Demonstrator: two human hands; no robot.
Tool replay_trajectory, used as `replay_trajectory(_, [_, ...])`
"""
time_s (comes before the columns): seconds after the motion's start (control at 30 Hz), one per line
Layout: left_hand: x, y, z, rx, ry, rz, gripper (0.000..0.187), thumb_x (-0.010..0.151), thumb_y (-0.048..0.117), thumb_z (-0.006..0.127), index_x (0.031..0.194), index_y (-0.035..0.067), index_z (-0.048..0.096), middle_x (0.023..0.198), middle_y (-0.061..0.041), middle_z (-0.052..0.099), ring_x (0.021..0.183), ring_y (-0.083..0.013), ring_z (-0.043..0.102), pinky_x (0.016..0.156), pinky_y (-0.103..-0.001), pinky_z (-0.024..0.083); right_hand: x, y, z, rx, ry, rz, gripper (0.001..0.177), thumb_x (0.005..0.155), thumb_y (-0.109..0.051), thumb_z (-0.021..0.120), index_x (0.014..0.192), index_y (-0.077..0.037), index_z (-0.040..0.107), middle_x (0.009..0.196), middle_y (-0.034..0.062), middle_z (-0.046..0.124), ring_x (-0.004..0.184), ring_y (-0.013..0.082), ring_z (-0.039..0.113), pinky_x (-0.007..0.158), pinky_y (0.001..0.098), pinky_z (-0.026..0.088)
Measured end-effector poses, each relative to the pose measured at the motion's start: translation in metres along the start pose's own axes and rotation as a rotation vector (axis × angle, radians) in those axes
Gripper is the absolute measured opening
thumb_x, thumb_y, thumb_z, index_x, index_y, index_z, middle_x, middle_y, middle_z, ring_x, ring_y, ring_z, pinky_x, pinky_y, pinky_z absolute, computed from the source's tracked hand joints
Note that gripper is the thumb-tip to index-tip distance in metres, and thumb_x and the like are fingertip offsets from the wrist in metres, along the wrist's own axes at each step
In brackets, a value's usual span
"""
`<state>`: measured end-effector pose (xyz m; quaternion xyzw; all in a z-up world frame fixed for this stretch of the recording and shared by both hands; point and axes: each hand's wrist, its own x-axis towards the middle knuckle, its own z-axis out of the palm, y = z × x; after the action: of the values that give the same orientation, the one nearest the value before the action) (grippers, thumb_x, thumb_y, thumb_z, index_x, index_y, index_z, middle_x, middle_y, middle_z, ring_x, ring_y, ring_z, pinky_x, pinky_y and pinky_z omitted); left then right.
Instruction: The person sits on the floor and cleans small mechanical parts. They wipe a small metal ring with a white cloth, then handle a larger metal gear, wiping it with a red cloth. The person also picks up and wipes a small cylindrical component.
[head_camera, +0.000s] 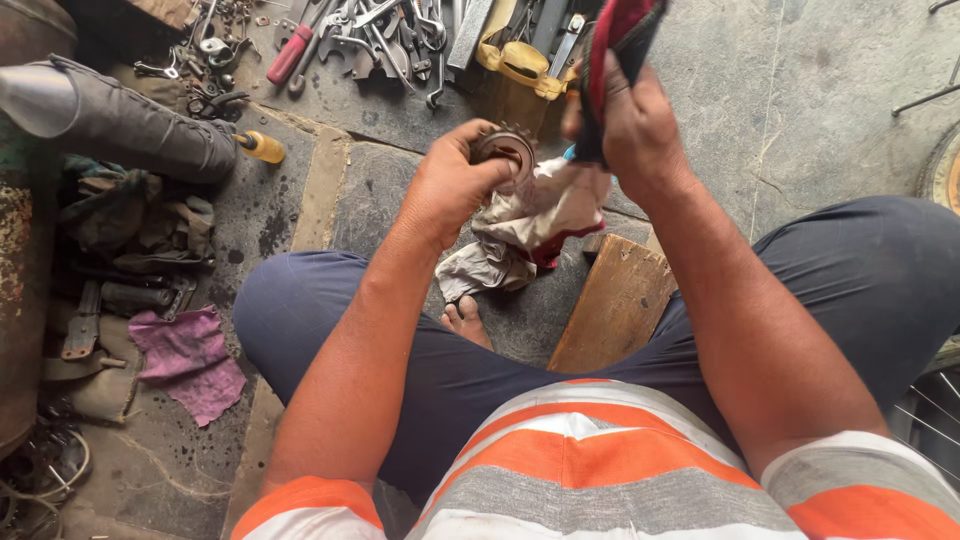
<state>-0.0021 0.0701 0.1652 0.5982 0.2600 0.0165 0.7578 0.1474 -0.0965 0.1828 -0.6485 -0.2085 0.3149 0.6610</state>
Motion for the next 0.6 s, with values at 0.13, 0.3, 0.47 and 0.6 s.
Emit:
replay_trajectory(0.13, [-0.003,-0.001,0.011,0.213,-0.018,-0.068,0.034,0.082,0.003,0.071,0.114,0.005,0.058,0.097,-0.005,0.075,0.086,-0.0095,0.074,0.076,-0.024,0.061,-0.012,-0.008,0.021,-0.549,-0.329,-0.455,0.031,0.102,-0.016,0.060,0.130,-0.002,0.061,0.113,0.0151,0.059,0.101,0.0240,0.066,0.087,0.0370,0.057])
replay_trajectory(0.3, [0.000,-0.012,0.003,0.159,0.048,0.063,0.038,0.080,0.001,0.076,0.116,0.002,0.065,0.100,-0.006,0.074,0.090,-0.0125,0.070,0.081,-0.028,0.057,-0.015,-0.019,0.031,-0.568,-0.219,-0.018,0.028,0.094,-0.016,0.076,0.121,-0.009,0.073,0.098,0.0053,0.073,0.089,0.0155,0.067,0.081,0.0332,0.056])
replay_trajectory(0.47, [0.011,-0.024,0.009,-0.030,0.109,0.035,0.023,0.094,0.007,0.066,0.116,0.000,0.066,0.100,-0.011,0.073,0.089,-0.0147,0.065,0.080,-0.032,0.054,-0.015,-0.014,0.023,-0.524,-0.155,0.046,0.028,0.092,-0.020,0.074,0.117,-0.007,0.072,0.095,0.0054,0.074,0.086,0.0150,0.067,0.079,0.0333,0.056])
replay_trajectory(0.6, [-0.003,-0.034,0.017,0.316,0.100,0.250,0.027,0.094,0.004,0.058,0.120,0.002,0.063,0.105,-0.010,0.072,0.095,-0.0145,0.068,0.088,-0.032,0.054,-0.008,0.004,0.036,-0.697,-0.019,0.078,0.026,0.092,-0.030,0.078,0.105,-0.008,0.074,0.085,0.0067,0.073,0.076,0.0175,0.069,0.072,0.0350,0.055])
